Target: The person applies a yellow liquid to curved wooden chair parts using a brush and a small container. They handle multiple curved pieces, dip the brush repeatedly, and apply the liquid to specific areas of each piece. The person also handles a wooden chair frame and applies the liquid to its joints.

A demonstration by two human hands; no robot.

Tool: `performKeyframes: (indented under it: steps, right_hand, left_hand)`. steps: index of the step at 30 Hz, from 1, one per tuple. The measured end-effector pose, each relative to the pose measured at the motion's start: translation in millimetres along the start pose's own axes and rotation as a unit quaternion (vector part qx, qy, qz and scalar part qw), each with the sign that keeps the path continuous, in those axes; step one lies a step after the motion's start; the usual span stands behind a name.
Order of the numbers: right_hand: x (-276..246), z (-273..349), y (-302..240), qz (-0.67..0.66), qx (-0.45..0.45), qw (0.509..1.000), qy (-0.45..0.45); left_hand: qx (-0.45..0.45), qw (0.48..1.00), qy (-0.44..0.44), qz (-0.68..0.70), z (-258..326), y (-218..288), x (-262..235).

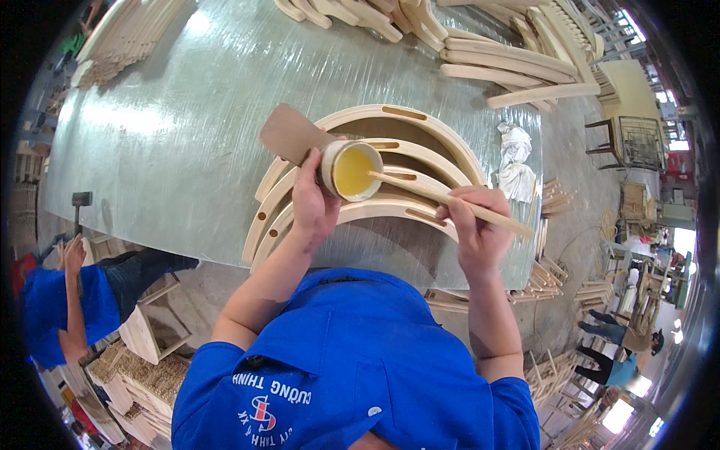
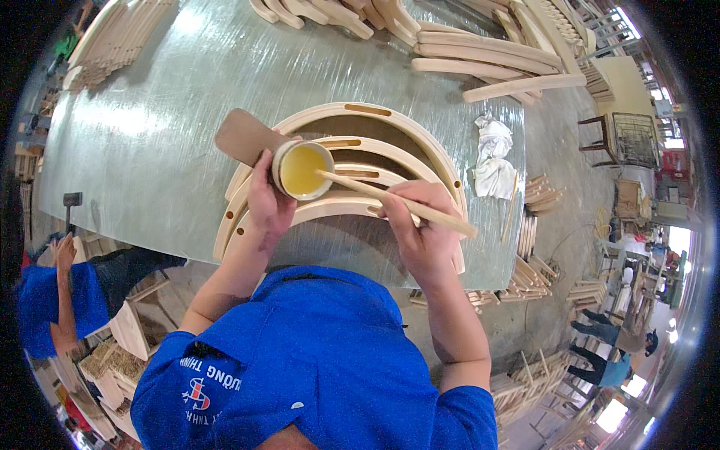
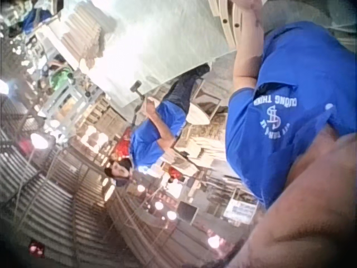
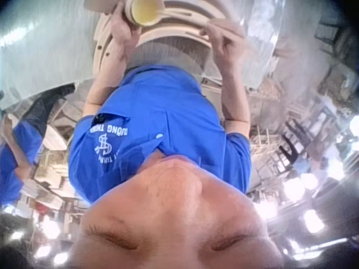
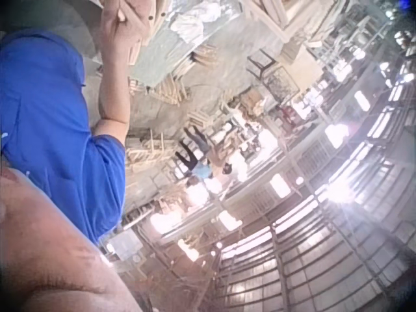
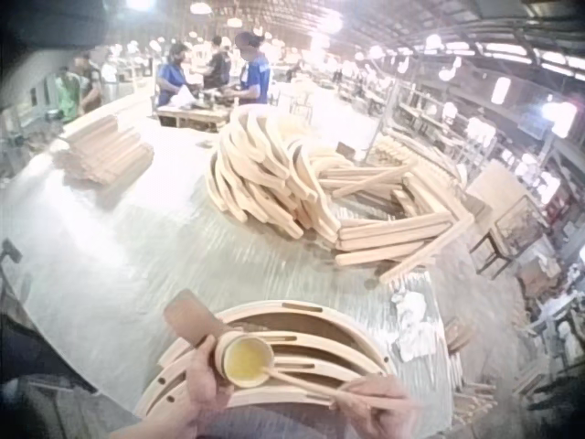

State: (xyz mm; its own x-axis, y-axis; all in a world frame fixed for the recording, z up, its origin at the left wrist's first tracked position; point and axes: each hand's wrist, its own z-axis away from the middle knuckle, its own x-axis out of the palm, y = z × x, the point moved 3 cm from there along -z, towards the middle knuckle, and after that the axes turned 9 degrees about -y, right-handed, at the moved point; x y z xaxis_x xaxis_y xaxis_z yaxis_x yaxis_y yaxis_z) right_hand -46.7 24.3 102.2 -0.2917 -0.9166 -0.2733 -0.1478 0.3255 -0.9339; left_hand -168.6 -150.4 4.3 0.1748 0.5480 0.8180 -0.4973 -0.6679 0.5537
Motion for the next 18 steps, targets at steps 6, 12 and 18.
performKeyframes:
  steps: [6, 12, 18]
  right_hand:
    - [9.0, 9.2, 12.4, -0.205, 0.118, 0.971, 0.039]
    - [-17.3, 31.9, 24.4, -0.356, 0.093, 0.928, 0.057]
    - [-14.0, 52.3, 49.9, -0.504, 0.185, 0.841, 0.066]
  left_hand:
    - [-0.002, 0.999, 0.043, 0.023, 36.6, -12.5, 15.7]
    - [0.001, 0.996, 0.073, 0.057, 60.7, -18.5, 9.1]
    - [-0.005, 0.996, 0.047, 0.08, 61.8, -36.0, 10.6]
